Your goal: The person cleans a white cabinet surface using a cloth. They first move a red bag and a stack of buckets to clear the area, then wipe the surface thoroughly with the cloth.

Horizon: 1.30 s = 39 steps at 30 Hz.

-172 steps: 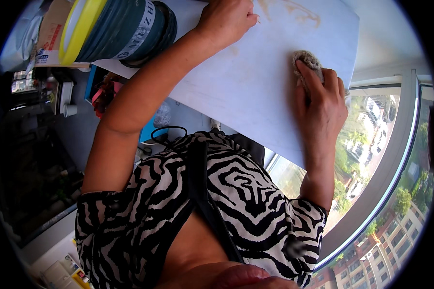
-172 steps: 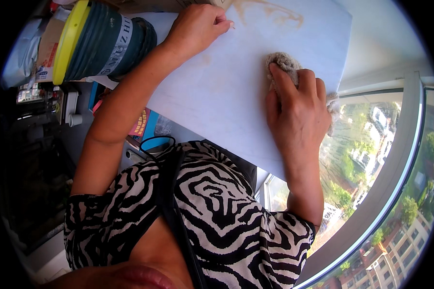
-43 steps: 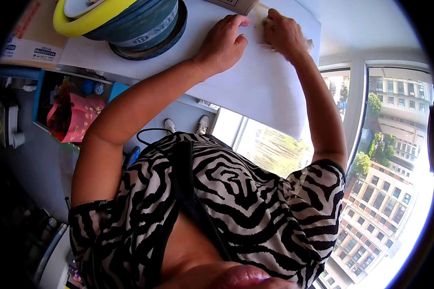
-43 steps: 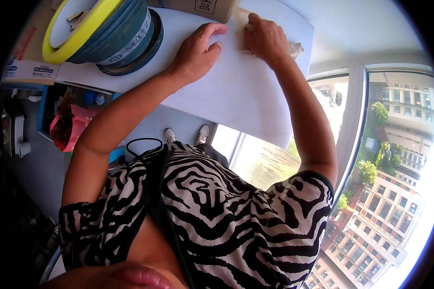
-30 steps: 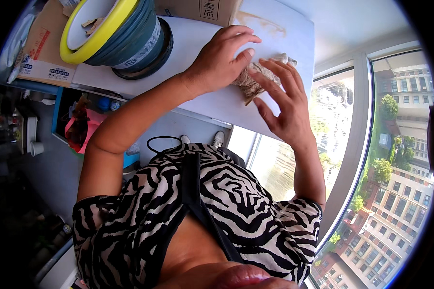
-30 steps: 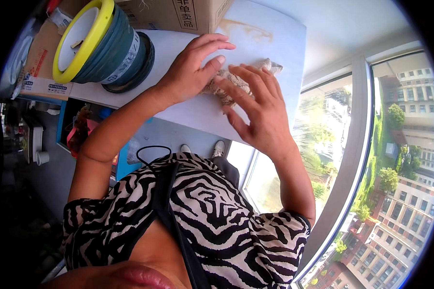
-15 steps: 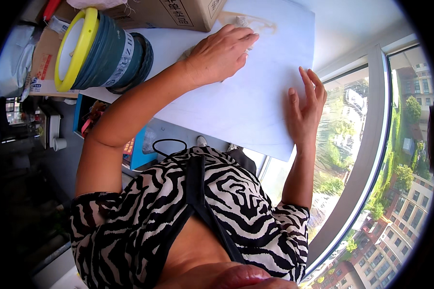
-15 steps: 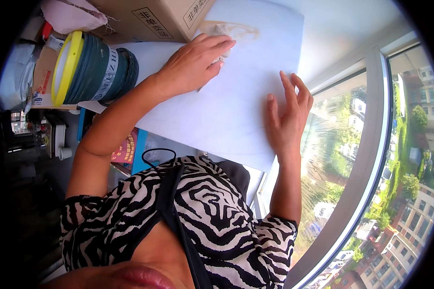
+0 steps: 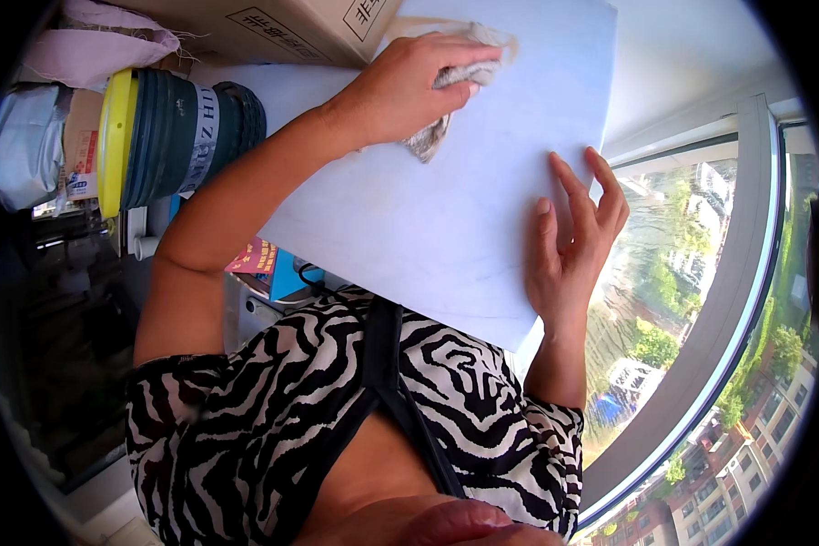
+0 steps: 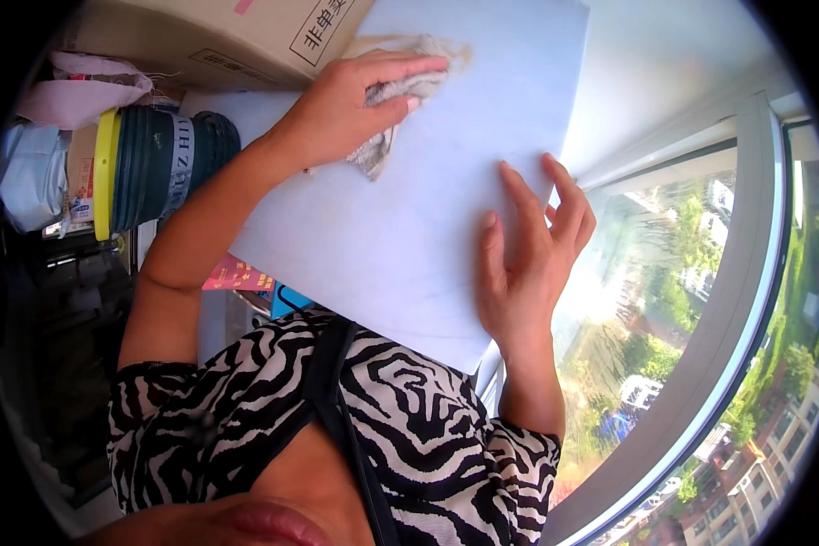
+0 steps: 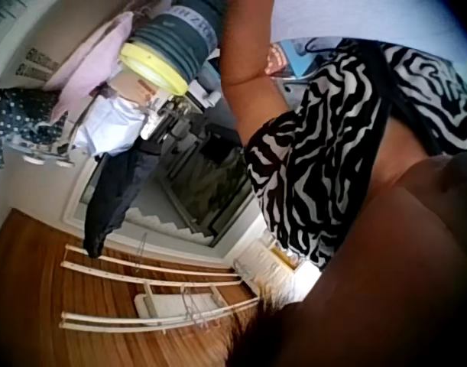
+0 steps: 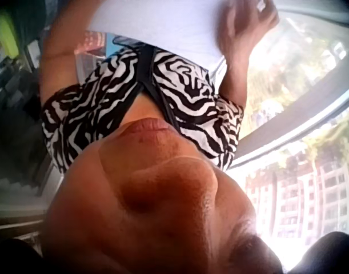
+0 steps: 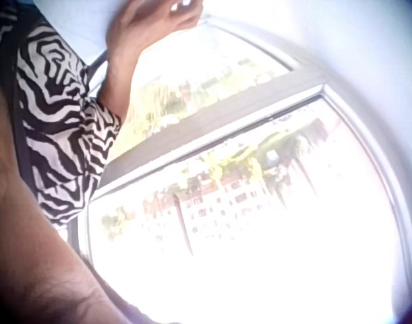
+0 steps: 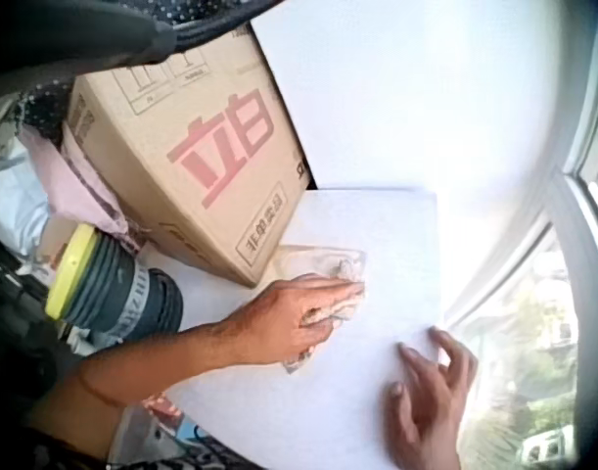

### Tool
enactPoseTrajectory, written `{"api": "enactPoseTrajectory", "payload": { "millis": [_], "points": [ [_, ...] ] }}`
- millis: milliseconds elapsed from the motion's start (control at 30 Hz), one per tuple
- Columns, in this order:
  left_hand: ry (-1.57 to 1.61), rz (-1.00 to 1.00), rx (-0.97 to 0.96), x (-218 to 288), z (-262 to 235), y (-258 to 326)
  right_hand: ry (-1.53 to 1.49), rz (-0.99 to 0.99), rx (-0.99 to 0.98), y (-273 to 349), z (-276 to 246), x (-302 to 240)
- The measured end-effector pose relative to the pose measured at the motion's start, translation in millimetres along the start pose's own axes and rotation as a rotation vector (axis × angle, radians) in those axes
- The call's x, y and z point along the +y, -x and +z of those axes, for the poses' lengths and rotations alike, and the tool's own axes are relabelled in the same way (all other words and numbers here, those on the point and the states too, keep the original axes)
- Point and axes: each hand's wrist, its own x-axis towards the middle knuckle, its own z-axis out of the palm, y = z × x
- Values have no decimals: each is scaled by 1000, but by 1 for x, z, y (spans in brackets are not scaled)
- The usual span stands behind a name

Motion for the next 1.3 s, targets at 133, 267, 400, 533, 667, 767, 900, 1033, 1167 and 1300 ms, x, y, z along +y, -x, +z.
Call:
{"api": "enactPoseTrajectory", "payload": {
  "millis": [133,267,400,533,667,767,900,1033,1167,1300],
  "points": [
    [33,151,-179,14,2,5,12,24,-22,-1,-4,-1],
    [-366,214,-79,19,7,1,-45,-9,23,1,0,6],
    [-456,294,-63,14,14,-20,-41,-26,15,1,-1,5],
    [-195,421,159,0,18,-61,-99,-55,21,2,5,8],
    [-382,240,-31,9,13,-2,-325,158,53,11,7,16],
    [-399,229,-71,21,4,13,-709,288,0,13,13,18],
    [-531,281,-26,13,9,-16,-638,234,-5,10,13,11],
    [-328,298,-28,8,6,-41,-663,241,-9,9,13,16],
    [-591,131,-46,18,8,16,-685,245,6,12,12,18],
    [-698,200,-38,8,3,7,-686,233,17,11,13,18]
  ]
}}
